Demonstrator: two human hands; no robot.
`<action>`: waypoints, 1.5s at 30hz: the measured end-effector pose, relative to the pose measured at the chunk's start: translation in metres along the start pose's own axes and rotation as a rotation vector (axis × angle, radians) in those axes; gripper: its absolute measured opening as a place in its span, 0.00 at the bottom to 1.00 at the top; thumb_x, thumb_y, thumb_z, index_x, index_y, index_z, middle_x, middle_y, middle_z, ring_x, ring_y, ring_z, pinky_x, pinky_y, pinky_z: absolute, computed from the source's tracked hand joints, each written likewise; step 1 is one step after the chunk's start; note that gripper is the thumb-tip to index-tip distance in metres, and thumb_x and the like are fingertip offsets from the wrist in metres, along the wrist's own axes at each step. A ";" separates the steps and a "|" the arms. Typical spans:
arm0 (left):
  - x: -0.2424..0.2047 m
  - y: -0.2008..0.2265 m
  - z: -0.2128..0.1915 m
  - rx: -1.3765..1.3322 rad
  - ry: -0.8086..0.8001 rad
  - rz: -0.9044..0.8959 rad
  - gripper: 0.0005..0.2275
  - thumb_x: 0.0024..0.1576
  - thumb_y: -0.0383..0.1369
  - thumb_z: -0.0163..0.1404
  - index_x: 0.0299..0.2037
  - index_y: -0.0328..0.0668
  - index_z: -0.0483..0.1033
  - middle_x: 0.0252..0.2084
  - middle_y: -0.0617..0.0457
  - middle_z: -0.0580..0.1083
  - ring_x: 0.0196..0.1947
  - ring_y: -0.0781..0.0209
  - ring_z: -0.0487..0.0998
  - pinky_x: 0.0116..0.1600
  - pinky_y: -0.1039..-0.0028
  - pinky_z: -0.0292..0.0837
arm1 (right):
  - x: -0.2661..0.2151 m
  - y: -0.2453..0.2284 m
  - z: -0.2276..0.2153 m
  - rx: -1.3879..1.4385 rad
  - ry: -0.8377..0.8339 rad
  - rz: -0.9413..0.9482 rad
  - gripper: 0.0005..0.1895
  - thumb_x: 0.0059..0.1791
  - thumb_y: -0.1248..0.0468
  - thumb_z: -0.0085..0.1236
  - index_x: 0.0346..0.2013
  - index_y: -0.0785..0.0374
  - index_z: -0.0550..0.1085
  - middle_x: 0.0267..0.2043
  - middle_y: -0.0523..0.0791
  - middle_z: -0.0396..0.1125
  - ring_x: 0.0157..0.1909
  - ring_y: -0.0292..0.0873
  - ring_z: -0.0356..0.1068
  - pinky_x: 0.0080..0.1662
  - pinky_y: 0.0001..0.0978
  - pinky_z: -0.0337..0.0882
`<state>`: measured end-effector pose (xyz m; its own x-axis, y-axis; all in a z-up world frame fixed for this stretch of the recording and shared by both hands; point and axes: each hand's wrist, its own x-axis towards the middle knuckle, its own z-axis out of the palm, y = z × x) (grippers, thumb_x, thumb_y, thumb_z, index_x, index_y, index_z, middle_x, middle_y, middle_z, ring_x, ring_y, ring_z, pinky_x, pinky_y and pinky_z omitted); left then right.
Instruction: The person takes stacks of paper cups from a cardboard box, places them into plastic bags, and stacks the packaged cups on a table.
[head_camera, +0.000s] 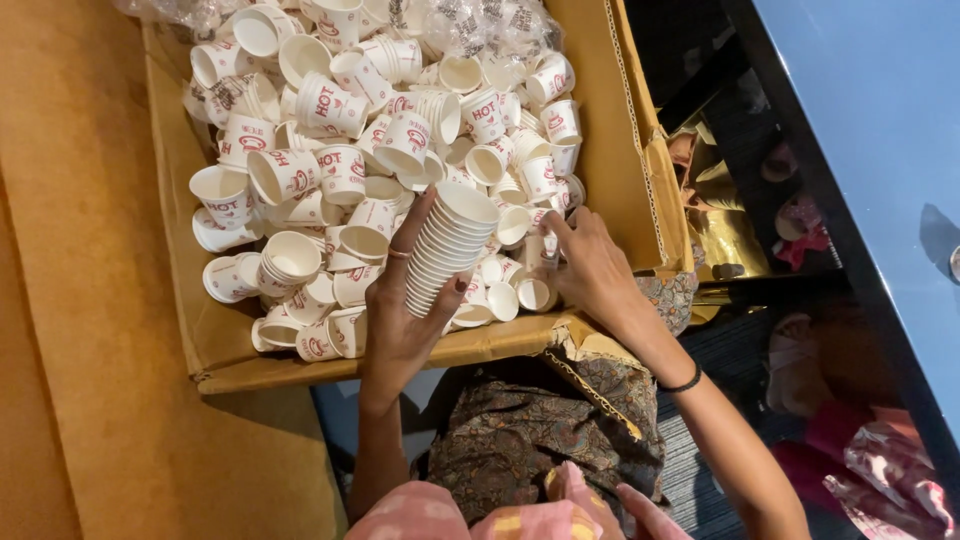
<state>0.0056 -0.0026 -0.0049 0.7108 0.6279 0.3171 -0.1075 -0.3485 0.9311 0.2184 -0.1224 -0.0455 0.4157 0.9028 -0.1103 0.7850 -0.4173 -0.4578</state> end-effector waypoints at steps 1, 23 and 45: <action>-0.001 -0.001 0.000 0.002 0.002 0.000 0.31 0.66 0.31 0.52 0.77 0.51 0.50 0.66 0.41 0.72 0.55 0.57 0.81 0.59 0.67 0.83 | 0.000 0.004 0.000 0.001 -0.001 -0.002 0.34 0.39 0.61 0.69 0.56 0.70 0.69 0.39 0.56 0.65 0.43 0.54 0.66 0.45 0.49 0.70; -0.001 0.003 -0.001 0.038 0.001 0.002 0.32 0.64 0.28 0.53 0.77 0.52 0.50 0.65 0.41 0.73 0.52 0.57 0.83 0.57 0.67 0.84 | 0.037 0.035 0.016 0.053 0.128 -0.294 0.06 0.46 0.69 0.65 0.29 0.71 0.78 0.26 0.51 0.72 0.30 0.47 0.68 0.35 0.43 0.72; -0.004 -0.017 -0.003 -0.174 0.092 -0.034 0.33 0.65 0.43 0.49 0.76 0.52 0.45 0.62 0.43 0.71 0.48 0.59 0.82 0.49 0.67 0.86 | 0.033 -0.052 -0.095 0.847 0.083 -0.500 0.13 0.56 0.60 0.48 0.53 0.60 0.73 0.54 0.44 0.70 0.61 0.45 0.67 0.63 0.45 0.65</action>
<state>0.0025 0.0033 -0.0208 0.6505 0.7007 0.2930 -0.2089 -0.2058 0.9560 0.2350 -0.0806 0.0583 0.1821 0.9311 0.3161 0.3040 0.2524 -0.9186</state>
